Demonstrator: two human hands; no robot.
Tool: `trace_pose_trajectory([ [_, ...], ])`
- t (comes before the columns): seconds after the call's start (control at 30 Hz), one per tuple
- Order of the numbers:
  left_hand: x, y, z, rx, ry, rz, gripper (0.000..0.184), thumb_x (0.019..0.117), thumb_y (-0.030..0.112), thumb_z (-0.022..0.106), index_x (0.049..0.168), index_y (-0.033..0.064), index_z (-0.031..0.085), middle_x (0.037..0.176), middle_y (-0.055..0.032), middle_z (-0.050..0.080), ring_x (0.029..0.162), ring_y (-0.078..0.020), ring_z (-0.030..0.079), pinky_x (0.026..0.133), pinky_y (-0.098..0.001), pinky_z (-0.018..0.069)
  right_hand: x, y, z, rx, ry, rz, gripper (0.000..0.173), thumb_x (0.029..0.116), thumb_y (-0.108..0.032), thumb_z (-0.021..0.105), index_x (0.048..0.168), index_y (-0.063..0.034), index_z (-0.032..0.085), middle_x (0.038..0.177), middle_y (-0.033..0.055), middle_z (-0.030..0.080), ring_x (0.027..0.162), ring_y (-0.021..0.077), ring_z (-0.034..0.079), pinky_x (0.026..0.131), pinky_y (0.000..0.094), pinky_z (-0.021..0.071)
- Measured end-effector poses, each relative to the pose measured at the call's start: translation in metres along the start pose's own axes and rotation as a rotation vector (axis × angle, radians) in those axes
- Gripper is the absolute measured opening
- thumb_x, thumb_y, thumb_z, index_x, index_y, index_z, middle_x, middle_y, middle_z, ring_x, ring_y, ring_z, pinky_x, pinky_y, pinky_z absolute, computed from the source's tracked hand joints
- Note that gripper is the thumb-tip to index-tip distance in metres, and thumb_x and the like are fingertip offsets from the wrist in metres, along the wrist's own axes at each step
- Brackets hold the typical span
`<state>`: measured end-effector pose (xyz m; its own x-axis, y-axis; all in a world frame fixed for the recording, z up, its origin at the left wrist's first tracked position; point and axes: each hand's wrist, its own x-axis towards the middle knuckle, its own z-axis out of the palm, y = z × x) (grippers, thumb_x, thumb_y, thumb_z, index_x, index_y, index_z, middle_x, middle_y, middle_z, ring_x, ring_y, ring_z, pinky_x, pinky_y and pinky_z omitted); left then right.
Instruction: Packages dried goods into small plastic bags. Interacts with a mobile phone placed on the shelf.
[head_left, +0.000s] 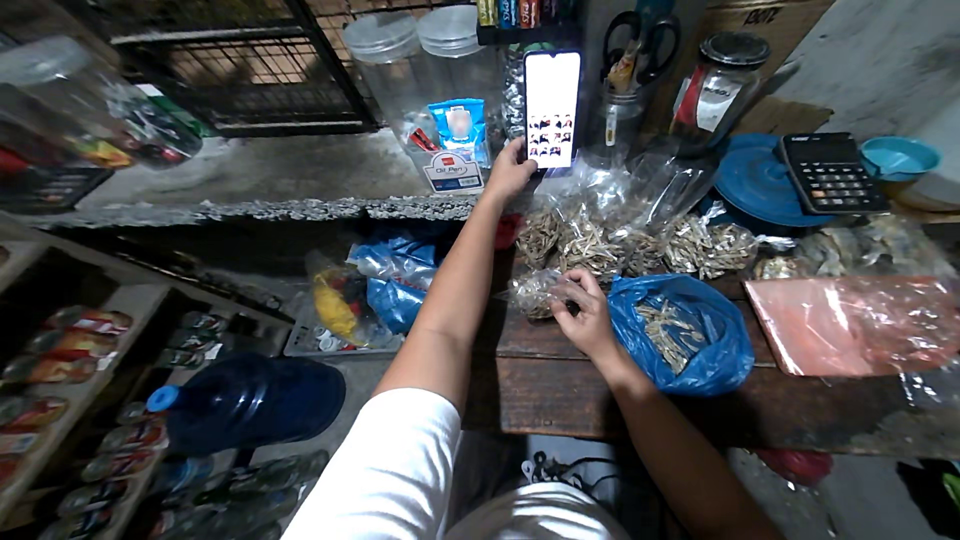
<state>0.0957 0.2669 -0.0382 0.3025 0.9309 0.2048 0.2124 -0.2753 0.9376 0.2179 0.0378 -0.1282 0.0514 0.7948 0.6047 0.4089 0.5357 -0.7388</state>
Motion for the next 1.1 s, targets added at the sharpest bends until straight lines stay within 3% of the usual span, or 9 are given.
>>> trace_pose_trajectory([
  [0.17,0.0011,-0.0015,0.0,-0.008,-0.003,0.003,0.044,0.0971,-0.002,0.05,0.141,-0.0066,0.048,0.131,-0.0216,0.061,0.114,-0.0191,0.063,0.099,-0.034,0.0505,0.0,0.0001,0.0004,0.012,0.005,-0.004,0.022,0.0884,-0.012,0.065,0.093,0.0057,0.077,0.103,0.0208,0.067,0.095,0.0203,0.065,0.086,0.0294,0.0552],
  [0.23,0.0003,-0.0004,-0.0001,0.01,0.002,0.016,0.037,0.1036,0.005,0.047,0.139,-0.0072,0.05,0.129,-0.0211,0.061,0.112,-0.0183,0.063,0.099,-0.0339,0.05,0.0001,0.0002,0.0006,0.008,0.008,-0.008,0.021,0.0884,-0.012,0.065,0.093,0.0055,0.077,0.103,0.0209,0.067,0.096,0.0204,0.065,0.086,0.0294,0.0549],
  [0.33,-0.0014,0.0031,0.0009,0.018,0.031,0.026,0.033,0.1091,0.019,0.046,0.13,-0.0048,0.056,0.114,-0.0141,0.063,0.096,-0.0113,0.06,0.087,-0.0299,0.0494,0.0,0.0002,0.0005,0.015,0.009,-0.007,0.021,0.0889,-0.012,0.065,0.093,0.0051,0.077,0.104,0.0209,0.066,0.096,0.0198,0.064,0.086,0.029,0.0548],
  [0.43,-0.0006,0.0024,0.0001,-0.006,0.006,0.0,0.041,0.0983,0.001,0.055,0.138,-0.0068,0.05,0.126,-0.0203,0.062,0.108,-0.0174,0.063,0.095,-0.0327,0.0511,-0.0004,-0.0002,0.0001,0.019,0.006,0.0,0.022,0.0893,-0.013,0.065,0.094,0.0048,0.077,0.104,0.0205,0.066,0.096,0.0194,0.064,0.086,0.029,0.055],
  [0.5,0.0002,0.0019,0.0002,0.016,0.005,-0.005,0.042,0.0949,-0.003,0.056,0.137,-0.0066,0.051,0.125,-0.0202,0.061,0.107,-0.0179,0.062,0.094,-0.033,0.0509,-0.0004,-0.0001,0.0002,0.016,0.007,-0.001,0.022,0.0893,-0.013,0.065,0.094,0.0047,0.077,0.104,0.0205,0.067,0.096,0.0198,0.064,0.086,0.0294,0.0549],
  [1.1,0.0018,-0.0015,-0.0016,-0.008,-0.006,0.013,0.042,0.0968,-0.005,0.053,0.139,-0.0067,0.047,0.127,-0.0208,0.061,0.108,-0.0172,0.063,0.094,-0.0317,0.0514,-0.0004,0.0006,0.0005,0.006,0.009,0.0,0.022,0.0888,-0.013,0.065,0.092,0.0049,0.077,0.104,0.0199,0.067,0.096,0.0195,0.064,0.086,0.0291,0.0548],
])
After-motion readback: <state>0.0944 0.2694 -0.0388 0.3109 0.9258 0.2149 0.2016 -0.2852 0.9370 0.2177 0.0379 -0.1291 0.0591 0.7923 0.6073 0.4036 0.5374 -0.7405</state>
